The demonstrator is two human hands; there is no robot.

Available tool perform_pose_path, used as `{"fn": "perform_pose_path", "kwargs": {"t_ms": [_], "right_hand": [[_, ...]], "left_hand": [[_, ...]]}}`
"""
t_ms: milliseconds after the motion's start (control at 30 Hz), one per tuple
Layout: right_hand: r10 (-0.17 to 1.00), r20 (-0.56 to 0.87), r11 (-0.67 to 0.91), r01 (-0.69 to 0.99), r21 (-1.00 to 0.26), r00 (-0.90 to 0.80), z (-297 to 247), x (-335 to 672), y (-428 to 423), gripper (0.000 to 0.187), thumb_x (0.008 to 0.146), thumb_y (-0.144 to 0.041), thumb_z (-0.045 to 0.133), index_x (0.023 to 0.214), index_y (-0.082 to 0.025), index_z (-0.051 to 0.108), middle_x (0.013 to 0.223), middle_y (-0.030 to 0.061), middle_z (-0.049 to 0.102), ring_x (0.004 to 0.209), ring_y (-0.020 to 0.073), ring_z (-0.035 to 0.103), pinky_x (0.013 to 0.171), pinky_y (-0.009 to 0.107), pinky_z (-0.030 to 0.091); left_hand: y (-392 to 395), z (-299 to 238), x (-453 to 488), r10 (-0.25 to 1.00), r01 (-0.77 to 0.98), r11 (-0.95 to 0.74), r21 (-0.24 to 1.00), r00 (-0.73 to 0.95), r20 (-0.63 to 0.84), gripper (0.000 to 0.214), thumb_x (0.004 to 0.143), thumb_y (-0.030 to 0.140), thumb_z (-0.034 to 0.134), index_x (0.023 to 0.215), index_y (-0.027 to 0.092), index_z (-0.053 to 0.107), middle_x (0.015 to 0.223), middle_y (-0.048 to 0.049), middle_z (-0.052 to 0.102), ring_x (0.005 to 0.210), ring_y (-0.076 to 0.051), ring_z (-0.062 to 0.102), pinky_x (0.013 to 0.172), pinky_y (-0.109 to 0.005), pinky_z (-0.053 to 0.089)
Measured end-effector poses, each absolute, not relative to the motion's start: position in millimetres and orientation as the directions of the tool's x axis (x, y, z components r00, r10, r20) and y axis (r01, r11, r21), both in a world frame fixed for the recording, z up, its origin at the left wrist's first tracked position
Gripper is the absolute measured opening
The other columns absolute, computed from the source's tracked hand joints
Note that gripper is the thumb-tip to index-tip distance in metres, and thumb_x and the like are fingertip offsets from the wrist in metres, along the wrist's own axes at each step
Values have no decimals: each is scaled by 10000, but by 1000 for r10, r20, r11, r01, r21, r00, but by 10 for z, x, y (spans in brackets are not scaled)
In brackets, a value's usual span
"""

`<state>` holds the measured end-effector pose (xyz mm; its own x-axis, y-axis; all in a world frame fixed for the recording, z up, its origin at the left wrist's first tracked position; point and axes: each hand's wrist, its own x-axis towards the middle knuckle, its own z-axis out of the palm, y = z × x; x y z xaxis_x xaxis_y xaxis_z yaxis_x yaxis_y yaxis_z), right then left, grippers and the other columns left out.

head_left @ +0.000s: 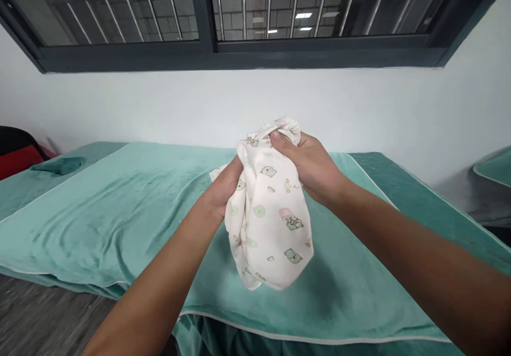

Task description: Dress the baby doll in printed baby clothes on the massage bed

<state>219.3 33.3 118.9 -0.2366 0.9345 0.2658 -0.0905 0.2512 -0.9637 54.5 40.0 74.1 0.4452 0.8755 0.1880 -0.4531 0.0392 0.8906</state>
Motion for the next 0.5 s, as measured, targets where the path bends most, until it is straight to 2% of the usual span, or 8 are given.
{"fn": "perform_pose_path", "kwargs": {"t_ms": [100,167,233,300,367,433,500], "right_hand": [[936,254,241,-83,-967,-242,1155,2220,327,432,742,-613,778,933,-234,701,879,46,741,834,209,678,702,327,530],[931,251,233,-97,-968,-264,1125,2245,328,429,758,-606,766,958,-231,710,877,45,744,820,203,683,713,331,534],[929,234,208,-118,-971,-287,1100,2270,337,430,765,-600,763,977,-229,718,860,45,747,801,203,688,715,336,542],[930,206,170,-141,-975,-305,1082,2291,358,431,766,-600,765,979,-227,723,828,48,746,782,211,693,705,342,552],[928,182,132,-170,-977,-325,1067,2306,389,440,774,-612,755,980,-224,724,798,54,744,781,227,698,700,352,560],[923,178,113,-200,-973,-341,1050,2313,420,458,788,-630,734,994,-221,724,786,62,743,794,241,704,705,358,567],[914,182,110,-210,-971,-361,1035,2317,432,480,803,-646,710,1013,-214,725,793,72,746,808,247,710,716,358,572]], "left_hand": [[359,758,564,847,-496,126,859,505,167,702,763,780,605,1161,210,697,981,-109,765,1053,-355,711,827,-447,590],[363,737,550,854,-535,122,836,486,186,730,758,806,584,1188,224,684,1015,-100,760,1087,-341,702,849,-438,589],[385,704,513,858,-537,101,838,473,200,716,722,779,656,1166,220,690,1034,-105,758,1076,-335,704,837,-421,591],[414,679,466,841,-463,85,882,508,186,640,646,622,828,1111,199,706,1028,-115,760,1008,-328,721,788,-391,593],[443,675,432,806,-350,84,933,574,142,583,590,391,925,1089,176,712,1020,-120,763,929,-312,735,749,-368,589],[466,688,433,790,-290,97,952,604,104,535,619,284,910,1100,158,714,1008,-126,767,881,-301,743,737,-368,589],[486,703,469,824,-343,84,935,552,128,472,677,295,871,1098,148,719,990,-131,771,870,-307,748,745,-380,595]]}}
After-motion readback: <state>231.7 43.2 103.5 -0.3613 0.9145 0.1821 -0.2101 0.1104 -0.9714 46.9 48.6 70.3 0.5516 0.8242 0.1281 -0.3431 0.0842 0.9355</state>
